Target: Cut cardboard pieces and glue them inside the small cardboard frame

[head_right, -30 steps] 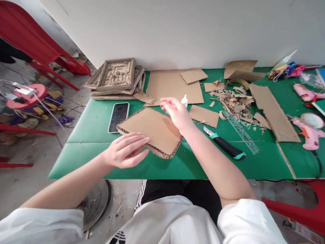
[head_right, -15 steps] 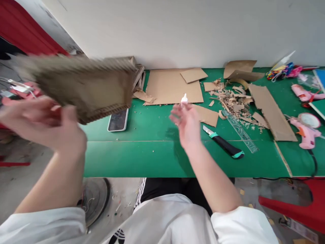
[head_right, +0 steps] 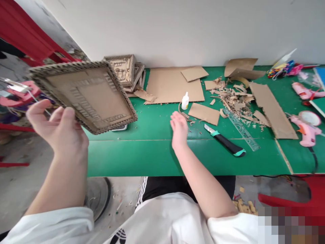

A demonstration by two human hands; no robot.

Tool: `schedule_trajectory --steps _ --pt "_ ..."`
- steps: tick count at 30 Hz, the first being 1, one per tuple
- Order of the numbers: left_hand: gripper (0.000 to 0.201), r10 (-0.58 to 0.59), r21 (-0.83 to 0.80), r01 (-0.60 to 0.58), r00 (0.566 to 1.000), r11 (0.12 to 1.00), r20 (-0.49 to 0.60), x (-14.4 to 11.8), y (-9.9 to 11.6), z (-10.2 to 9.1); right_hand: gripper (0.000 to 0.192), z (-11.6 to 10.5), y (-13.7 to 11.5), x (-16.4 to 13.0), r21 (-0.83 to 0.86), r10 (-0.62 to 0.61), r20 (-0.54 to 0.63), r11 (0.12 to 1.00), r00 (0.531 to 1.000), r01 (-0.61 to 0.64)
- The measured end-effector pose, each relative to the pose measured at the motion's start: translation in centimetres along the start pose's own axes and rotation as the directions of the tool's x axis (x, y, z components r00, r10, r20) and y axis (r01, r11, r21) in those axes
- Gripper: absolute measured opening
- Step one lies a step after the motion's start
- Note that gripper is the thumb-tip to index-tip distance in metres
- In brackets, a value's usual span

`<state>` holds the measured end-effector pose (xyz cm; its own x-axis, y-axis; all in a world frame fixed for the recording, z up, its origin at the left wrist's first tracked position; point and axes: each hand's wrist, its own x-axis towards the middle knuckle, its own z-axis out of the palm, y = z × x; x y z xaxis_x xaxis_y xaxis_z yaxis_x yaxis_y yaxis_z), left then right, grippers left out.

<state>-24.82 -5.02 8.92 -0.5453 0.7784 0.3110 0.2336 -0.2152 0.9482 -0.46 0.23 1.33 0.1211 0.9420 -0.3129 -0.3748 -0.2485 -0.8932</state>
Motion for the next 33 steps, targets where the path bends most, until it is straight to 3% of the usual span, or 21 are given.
schedule_trajectory --steps 2,4,6,8,11,15,18,23,25,28,30,32,33 --pt "0.050 -0.031 -0.033 0.031 1.000 0.999 0.002 -0.6 -0.4 1.1 0.045 2.3 1.0 -0.5 -0.018 0.104 0.253 0.995 0.962 -0.103" --pt "0.050 -0.073 -0.066 0.074 0.997 0.995 0.015 -1.1 -1.1 2.1 0.051 4.3 2.3 -0.7 -0.013 0.204 0.342 0.977 0.917 -0.212" --pt "0.050 -0.129 -0.106 0.127 0.992 0.986 -0.005 -1.5 -1.9 2.5 0.058 4.8 3.1 -0.1 0.010 0.180 0.281 0.982 0.943 -0.191" --pt "0.052 -0.221 -0.177 0.207 0.973 0.962 -0.066 -1.9 -2.8 2.5 0.060 3.4 2.9 0.9 0.044 0.070 0.141 0.996 0.988 -0.077" --pt "0.053 -0.372 -0.251 0.344 0.926 0.905 -0.072 -2.5 -3.7 2.8 0.057 -1.2 1.4 2.2 0.062 -0.057 -0.096 0.996 0.994 0.063" --pt "0.051 -0.471 -0.230 0.465 0.881 0.855 0.029 -3.2 -4.3 4.7 0.041 -6.5 -1.0 2.3 0.090 -0.124 -0.248 0.985 0.961 0.150" --pt "0.048 -0.510 -0.172 0.526 0.850 0.833 0.129 -3.9 -4.6 6.6 0.029 -7.7 -2.1 1.9 0.081 -0.174 -0.257 0.976 0.951 0.200" --pt "0.046 -0.559 0.005 0.583 0.778 0.813 0.286 -4.9 -5.3 8.5 0.017 -7.3 -3.6 2.6 -0.123 -0.300 -0.164 0.951 0.940 0.282" --pt "0.046 -0.542 0.166 0.518 0.770 0.839 0.337 -4.7 -5.4 8.5 0.018 -7.2 -4.1 3.6 -0.220 -0.340 -0.118 0.925 0.933 0.309" --pt "0.041 -0.419 0.525 0.172 0.816 0.834 0.398 -3.7 -4.9 7.9 0.024 -7.1 -4.8 5.6 -0.349 -0.393 -0.009 0.863 0.920 0.365" --pt "0.033 -0.312 0.731 -0.108 0.855 0.674 0.414 -2.8 -4.3 7.6 0.033 -7.0 -5.0 7.0 -0.456 -0.406 0.055 0.802 0.912 0.384" --pt "0.029 -0.201 0.797 -0.298 0.867 0.526 0.456 -2.1 -3.9 7.6 0.043 -6.6 -5.2 8.2 -0.605 -0.402 0.116 0.697 0.908 0.386" --pt "0.027 -0.132 0.780 -0.386 0.853 0.493 0.505 -1.8 -3.9 7.7 0.048 -6.3 -5.2 8.7 -0.678 -0.404 0.151 0.622 0.902 0.392"
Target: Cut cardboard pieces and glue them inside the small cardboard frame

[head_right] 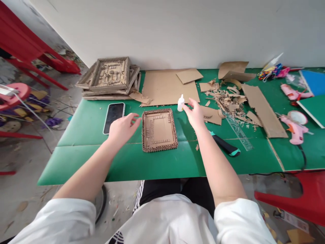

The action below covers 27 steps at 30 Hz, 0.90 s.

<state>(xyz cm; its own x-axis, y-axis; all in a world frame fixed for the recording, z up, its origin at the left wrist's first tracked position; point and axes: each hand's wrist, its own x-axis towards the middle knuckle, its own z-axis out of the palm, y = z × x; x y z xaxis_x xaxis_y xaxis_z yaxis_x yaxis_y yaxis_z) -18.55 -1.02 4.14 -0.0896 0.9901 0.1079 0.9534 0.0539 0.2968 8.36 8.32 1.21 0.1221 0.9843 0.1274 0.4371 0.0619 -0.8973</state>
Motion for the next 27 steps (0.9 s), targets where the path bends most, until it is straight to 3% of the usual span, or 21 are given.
schedule_trajectory --steps 3,7,10,13,18,22,27 --pt "0.024 0.280 0.035 -0.278 0.955 0.960 -0.096 0.9 0.2 0.9 0.052 1.1 -0.3 1.0 -0.250 -0.102 0.056 0.962 0.993 0.112" --pt "0.022 0.356 -0.022 -0.371 0.905 0.928 -0.234 1.5 0.1 2.9 0.034 2.6 -0.6 1.4 -0.410 -0.207 0.090 0.884 0.974 0.226" --pt "0.019 0.410 -0.050 -0.444 0.861 0.895 -0.301 1.5 -0.3 3.6 0.026 3.0 -0.6 1.2 -0.379 -0.201 0.063 0.901 0.977 0.210" --pt "0.016 0.437 -0.070 -0.487 0.830 0.870 -0.345 1.4 -0.7 3.8 0.032 2.7 -0.9 0.6 -0.228 -0.090 0.050 0.969 0.995 0.099" --pt "0.016 0.427 -0.082 -0.486 0.826 0.870 -0.367 1.3 -0.9 4.0 0.040 1.0 -2.2 -0.3 -0.063 -0.036 0.087 0.997 0.996 0.042" --pt "0.017 0.410 -0.092 -0.471 0.836 0.878 -0.366 1.3 -0.9 4.1 0.047 -1.6 -1.9 0.6 0.003 -0.102 -0.097 0.995 0.990 0.103" --pt "0.018 0.417 -0.125 -0.474 0.851 0.871 -0.319 1.4 -0.6 4.1 0.046 -5.9 0.2 1.8 -0.056 -0.114 -0.292 0.993 0.950 0.102"
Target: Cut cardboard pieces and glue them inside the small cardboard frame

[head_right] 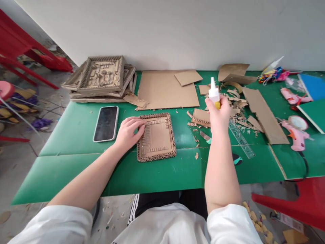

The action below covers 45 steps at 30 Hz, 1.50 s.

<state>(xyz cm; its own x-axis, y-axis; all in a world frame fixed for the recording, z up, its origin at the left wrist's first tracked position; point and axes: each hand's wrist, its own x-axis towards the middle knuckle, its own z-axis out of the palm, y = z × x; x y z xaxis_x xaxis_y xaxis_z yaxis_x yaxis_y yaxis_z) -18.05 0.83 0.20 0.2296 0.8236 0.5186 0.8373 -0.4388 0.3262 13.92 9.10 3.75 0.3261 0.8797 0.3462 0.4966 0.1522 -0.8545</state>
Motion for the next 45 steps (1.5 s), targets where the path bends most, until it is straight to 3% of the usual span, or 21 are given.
schedule_trajectory --steps 2,4,8,12,15,18,20,22,25,28,31,34,37,39,42,45 --pt "0.018 0.014 -0.024 -0.014 1.000 1.000 0.013 0.1 0.0 0.1 0.042 -1.2 0.5 0.0 -0.086 0.024 0.020 0.996 1.000 -0.022" --pt "0.018 0.026 -0.045 -0.025 0.999 0.999 0.025 0.1 0.0 0.2 0.037 -1.9 0.7 -0.5 -0.240 0.062 0.132 0.970 0.989 -0.029" --pt "0.019 0.036 -0.052 -0.034 0.998 0.998 0.042 0.1 0.0 0.3 0.024 -1.7 0.6 -1.6 -0.523 0.098 0.378 0.843 0.920 0.125" --pt "0.018 0.041 -0.054 -0.039 0.999 0.998 0.035 0.1 0.1 0.2 0.017 -1.0 0.6 -1.7 -0.605 0.101 0.431 0.770 0.897 0.203" --pt "0.017 0.042 -0.054 -0.041 0.999 0.998 0.013 0.2 0.1 0.0 0.017 -0.9 0.3 -1.8 -0.499 0.091 0.369 0.859 0.925 0.115" --pt "0.018 0.039 -0.053 -0.040 0.999 0.998 -0.027 0.2 0.1 -0.1 0.025 -0.4 -0.6 -2.3 -0.114 0.096 0.323 0.992 0.942 -0.061" --pt "0.018 0.034 -0.058 -0.037 0.998 0.998 -0.046 0.2 0.1 -0.2 0.030 0.2 -1.4 -2.8 0.153 0.090 0.364 0.976 0.927 -0.155" --pt "0.020 0.031 -0.069 -0.034 0.998 0.997 -0.052 0.1 0.2 -0.3 0.032 1.0 -2.5 -3.6 0.297 0.087 0.443 0.925 0.892 -0.238" --pt "0.021 -0.008 -0.108 0.003 0.999 0.994 -0.049 -0.1 0.9 -0.6 0.031 2.1 -4.0 -5.0 0.366 0.085 0.594 0.857 0.800 -0.363" --pt "0.030 -0.153 -0.286 0.150 0.988 0.947 0.009 0.1 2.0 -1.0 0.030 2.9 -5.2 -6.3 0.359 0.027 0.721 0.840 0.692 -0.407" --pt "0.048 -0.309 -0.600 0.333 0.940 0.728 0.147 0.7 3.0 -1.3 0.028 3.2 -5.8 -7.2 0.311 -0.043 0.805 0.880 0.592 -0.359" --pt "0.048 -0.336 -0.745 0.426 0.899 0.514 0.282 1.4 3.3 -1.4 0.024 3.2 -6.2 -7.6 0.263 -0.084 0.839 0.928 0.537 -0.265" --pt "0.033 -0.328 -0.763 0.454 0.886 0.461 0.329 1.4 3.0 -1.5 0.020 3.1 -6.4 -7.7 0.215 -0.101 0.835 0.965 0.541 -0.152" --pt "0.027 -0.321 -0.740 0.405 0.909 0.537 0.265 1.1 2.8 -1.8 0.019 2.9 -6.3 -7.5 0.189 -0.096 0.813 0.976 0.574 -0.105" --pt "0.023 -0.214 -0.575 0.176 0.977 0.799 0.003 0.4 2.7 -2.3 0.025 2.8 -5.3 -6.7 0.094 -0.011 0.705 0.992 0.709 -0.078" --pt "0.027 0.047 -0.299 -0.117 0.971 0.947 -0.233 -0.3 2.6 -2.5 0.029 2.9 -3.4 -5.3 -0.080 0.107 0.492 0.994 0.864 -0.078"
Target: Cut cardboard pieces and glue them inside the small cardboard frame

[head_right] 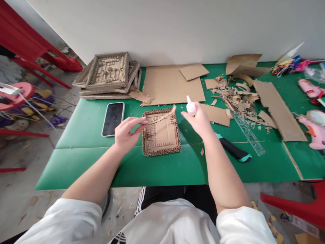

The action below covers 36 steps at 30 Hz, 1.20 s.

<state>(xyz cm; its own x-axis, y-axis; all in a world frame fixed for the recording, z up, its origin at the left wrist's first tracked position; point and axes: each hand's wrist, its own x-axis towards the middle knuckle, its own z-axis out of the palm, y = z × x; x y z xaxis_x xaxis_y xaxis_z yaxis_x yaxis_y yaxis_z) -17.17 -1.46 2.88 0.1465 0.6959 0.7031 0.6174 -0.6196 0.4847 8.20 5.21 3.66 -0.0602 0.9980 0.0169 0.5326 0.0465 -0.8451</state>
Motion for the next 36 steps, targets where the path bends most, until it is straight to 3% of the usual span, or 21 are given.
schedule_trajectory --steps 3,6,8,12,20,25,28,31,34,36 --pt "0.033 0.179 0.131 -0.174 0.983 0.976 -0.029 -0.5 0.1 0.1 0.024 -0.5 1.7 1.4 -0.136 -0.017 -0.223 0.991 0.975 -0.014" --pt "0.038 0.240 0.159 -0.233 0.971 0.959 -0.020 -0.8 0.1 0.3 0.025 -1.0 2.7 2.1 -0.305 -0.118 -0.387 0.952 0.914 -0.006" --pt "0.039 0.254 0.154 -0.250 0.967 0.956 -0.003 -1.1 0.1 0.4 0.030 -1.2 3.2 2.4 -0.383 -0.122 -0.425 0.922 0.897 -0.056" --pt "0.039 0.253 0.129 -0.250 0.968 0.960 -0.009 -1.4 0.0 0.6 0.035 -1.7 4.0 2.6 -0.392 -0.040 -0.386 0.912 0.921 -0.125" --pt "0.020 0.021 0.080 -0.018 0.999 0.997 -0.038 -1.2 0.7 0.9 0.051 -2.8 4.2 2.5 -0.325 0.085 -0.293 0.928 0.952 -0.183" --pt "0.023 0.044 0.051 -0.041 0.996 0.998 -0.071 -0.8 0.9 1.0 0.066 -3.0 3.2 1.9 -0.322 0.106 -0.273 0.927 0.956 -0.195" --pt "0.021 0.031 0.047 -0.026 0.994 0.999 -0.105 -0.6 0.9 1.0 0.077 -3.1 3.4 2.0 -0.314 0.091 -0.264 0.933 0.960 -0.175" --pt "0.016 -0.079 -0.009 0.079 0.986 0.997 -0.146 -0.6 0.6 1.0 0.095 -3.9 3.4 1.9 -0.321 0.015 -0.269 0.941 0.963 -0.104" --pt "0.010 -0.271 -0.127 0.253 0.950 0.959 -0.156 -0.8 0.3 1.2 0.078 -5.0 2.0 0.8 -0.262 -0.069 -0.414 0.964 0.908 -0.046" --pt "0.008 -0.385 -0.211 0.352 0.912 0.912 -0.144 -0.9 0.3 1.3 0.049 -5.1 0.2 -0.4 -0.140 -0.085 -0.570 0.990 0.817 0.006"
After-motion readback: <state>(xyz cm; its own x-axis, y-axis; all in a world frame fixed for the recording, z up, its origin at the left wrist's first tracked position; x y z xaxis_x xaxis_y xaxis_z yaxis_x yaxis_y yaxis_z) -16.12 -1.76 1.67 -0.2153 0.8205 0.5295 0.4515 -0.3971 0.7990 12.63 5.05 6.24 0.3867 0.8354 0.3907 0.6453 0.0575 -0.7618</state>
